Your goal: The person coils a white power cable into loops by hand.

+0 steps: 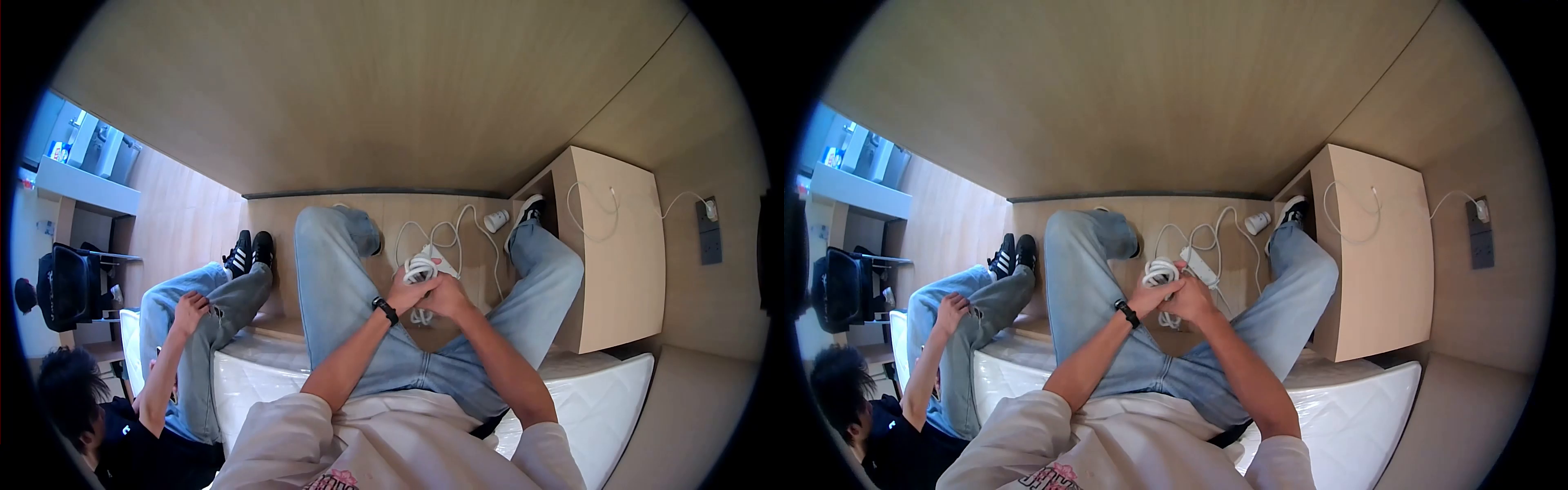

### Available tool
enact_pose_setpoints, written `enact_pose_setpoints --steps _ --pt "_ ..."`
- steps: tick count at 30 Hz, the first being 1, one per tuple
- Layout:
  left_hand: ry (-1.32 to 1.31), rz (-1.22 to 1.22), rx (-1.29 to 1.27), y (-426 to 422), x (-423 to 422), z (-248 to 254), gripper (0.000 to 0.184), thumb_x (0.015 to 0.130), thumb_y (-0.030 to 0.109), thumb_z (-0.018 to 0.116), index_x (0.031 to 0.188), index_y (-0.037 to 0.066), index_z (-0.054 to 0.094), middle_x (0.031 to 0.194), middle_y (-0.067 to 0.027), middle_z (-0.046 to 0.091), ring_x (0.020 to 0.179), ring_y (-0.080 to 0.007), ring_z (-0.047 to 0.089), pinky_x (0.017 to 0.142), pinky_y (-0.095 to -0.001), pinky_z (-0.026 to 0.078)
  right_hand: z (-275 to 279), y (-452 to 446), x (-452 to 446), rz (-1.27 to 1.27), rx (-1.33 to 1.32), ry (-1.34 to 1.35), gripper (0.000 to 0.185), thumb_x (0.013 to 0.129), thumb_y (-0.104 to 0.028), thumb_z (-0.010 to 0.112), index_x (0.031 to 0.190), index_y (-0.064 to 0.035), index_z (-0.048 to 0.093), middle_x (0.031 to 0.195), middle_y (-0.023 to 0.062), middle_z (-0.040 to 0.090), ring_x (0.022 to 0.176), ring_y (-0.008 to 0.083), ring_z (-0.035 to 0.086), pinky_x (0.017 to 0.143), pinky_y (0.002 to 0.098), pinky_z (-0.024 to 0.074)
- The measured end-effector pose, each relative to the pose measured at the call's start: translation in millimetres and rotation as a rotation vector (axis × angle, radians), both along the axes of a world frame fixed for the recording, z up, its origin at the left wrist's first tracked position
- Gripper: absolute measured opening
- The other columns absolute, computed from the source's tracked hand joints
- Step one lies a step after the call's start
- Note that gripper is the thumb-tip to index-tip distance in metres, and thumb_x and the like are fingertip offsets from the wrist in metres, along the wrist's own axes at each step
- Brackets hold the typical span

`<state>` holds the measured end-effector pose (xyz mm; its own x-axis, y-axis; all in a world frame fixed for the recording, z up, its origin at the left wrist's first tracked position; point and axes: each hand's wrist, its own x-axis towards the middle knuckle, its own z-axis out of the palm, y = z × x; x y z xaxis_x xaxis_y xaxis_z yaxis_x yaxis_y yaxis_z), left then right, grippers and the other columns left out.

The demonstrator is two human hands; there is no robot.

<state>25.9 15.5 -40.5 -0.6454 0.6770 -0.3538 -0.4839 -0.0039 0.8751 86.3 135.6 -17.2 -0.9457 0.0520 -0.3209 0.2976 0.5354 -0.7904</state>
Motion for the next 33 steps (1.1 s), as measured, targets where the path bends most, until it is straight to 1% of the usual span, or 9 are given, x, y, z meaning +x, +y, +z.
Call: enact_pose_setpoints --steps 2,8,11,14,17,19,23,30,33 --pt "0.284 0.065 -0.116 3 0 7 0.039 0.075 0.008 0.072 0.11 0.002 0.058 0.093 -0.003 0.064 0.085 -0.0091 0.058 0.077 -0.0257 0.048 -9 -4 1 0.025 0.009 -0.022 0.05 0.068 -0.022 0.071 0.114 -0.0082 0.057 0.105 0.0143 0.065 0.101 0.032 0.061 0.084 0.0398 0.0487" --pt "0.427 0.156 -0.171 6 -7 27 0.036 0.076 0.013 0.073 0.107 0.001 0.059 0.095 -0.0046 0.064 0.086 -0.0106 0.059 0.079 -0.0267 0.048 -7 -21 -5 -0.235 -0.174 -0.009 0.052 0.067 -0.021 0.072 0.114 -0.006 0.055 0.107 0.0136 0.064 0.099 0.0321 0.061 0.085 0.0388 0.048" --pt "0.51 0.074 -0.241 5 -6 26 0.041 0.074 0.016 0.075 0.108 0.001 0.057 0.099 -0.0068 0.063 0.091 -0.0116 0.058 0.082 -0.0283 0.047 -41 -18 -4 -0.318 -0.144 0.327 0.047 0.068 -0.018 0.073 0.11 -0.0035 0.058 0.108 0.0142 0.063 0.097 0.035 0.061 0.086 0.0382 0.0471" --pt "0.444 0.006 -0.18 5 -5 12 0.055 0.071 0.019 0.076 0.116 0.002 0.049 0.105 -0.0102 0.061 0.096 -0.0166 0.059 0.084 -0.0293 0.047 -40 -8 -5 -0.2 0.045 0.576 0.031 0.07 -0.008 0.07 0.1 -0.0017 0.061 0.093 0.0094 0.065 0.084 0.0248 0.062 0.079 0.034 0.0484" --pt "0.212 0.006 -0.117 7 -6 26 0.07 0.069 0.023 0.079 0.126 0.001 0.043 0.113 -0.0116 0.058 0.102 -0.0179 0.056 0.089 -0.0304 0.045 -18 -6 -6 -0.381 -0.459 0.269 0.025 0.073 -0.007 0.069 0.097 -0.0018 0.062 0.094 0.0063 0.063 0.084 0.018 0.06 0.077 0.0314 0.0479" --pt "0.384 -0.032 -0.098 8 -9 28 0.073 0.069 0.025 0.08 0.128 0.002 0.043 0.113 -0.0117 0.057 0.103 -0.0193 0.056 0.09 -0.0316 0.045 6 4 -17 -0.636 -0.785 0.004 0.022 0.077 -0.008 0.066 0.096 0.0007 0.062 0.089 0.008 0.063 0.081 0.0167 0.062 0.07 0.0302 0.0509" --pt "0.562 -0.155 -0.06 7 -14 37 0.077 0.068 0.028 0.081 0.13 0.005 0.043 0.113 -0.012 0.058 0.103 -0.0232 0.057 0.091 -0.0353 0.045 28 21 -16 -0.794 -1.111 0.091 0.014 0.078 -0.004 0.062 0.09 -0.0031 0.054 0.079 0.0056 0.058 0.073 0.0155 0.061 0.066 0.0282 0.0509" --pt "0.322 -0.288 -0.278 7 -10 15 0.066 0.075 0.034 0.077 0.126 0.004 0.048 0.103 -0.01 0.06 0.096 -0.0176 0.057 0.089 -0.0302 0.044 36 33 -19 -0.888 -1.045 0.179 0.017 0.08 -0.004 0.063 0.091 -0.0034 0.05 0.075 0.0063 0.056 0.068 0.0162 0.061 0.057 0.0278 0.0495" --pt "0.336 -0.483 -0.378 4 -9 17 0.071 0.072 0.054 0.07 0.118 0.003 0.053 0.102 -0.0163 0.063 0.094 -0.0234 0.06 0.084 -0.0318 0.047 39 42 -24 -1.039 -0.88 0.341 0.018 0.08 -0.003 0.065 0.089 -0.0042 0.049 0.075 0.0066 0.056 0.067 0.0159 0.061 0.056 0.0283 0.0493"
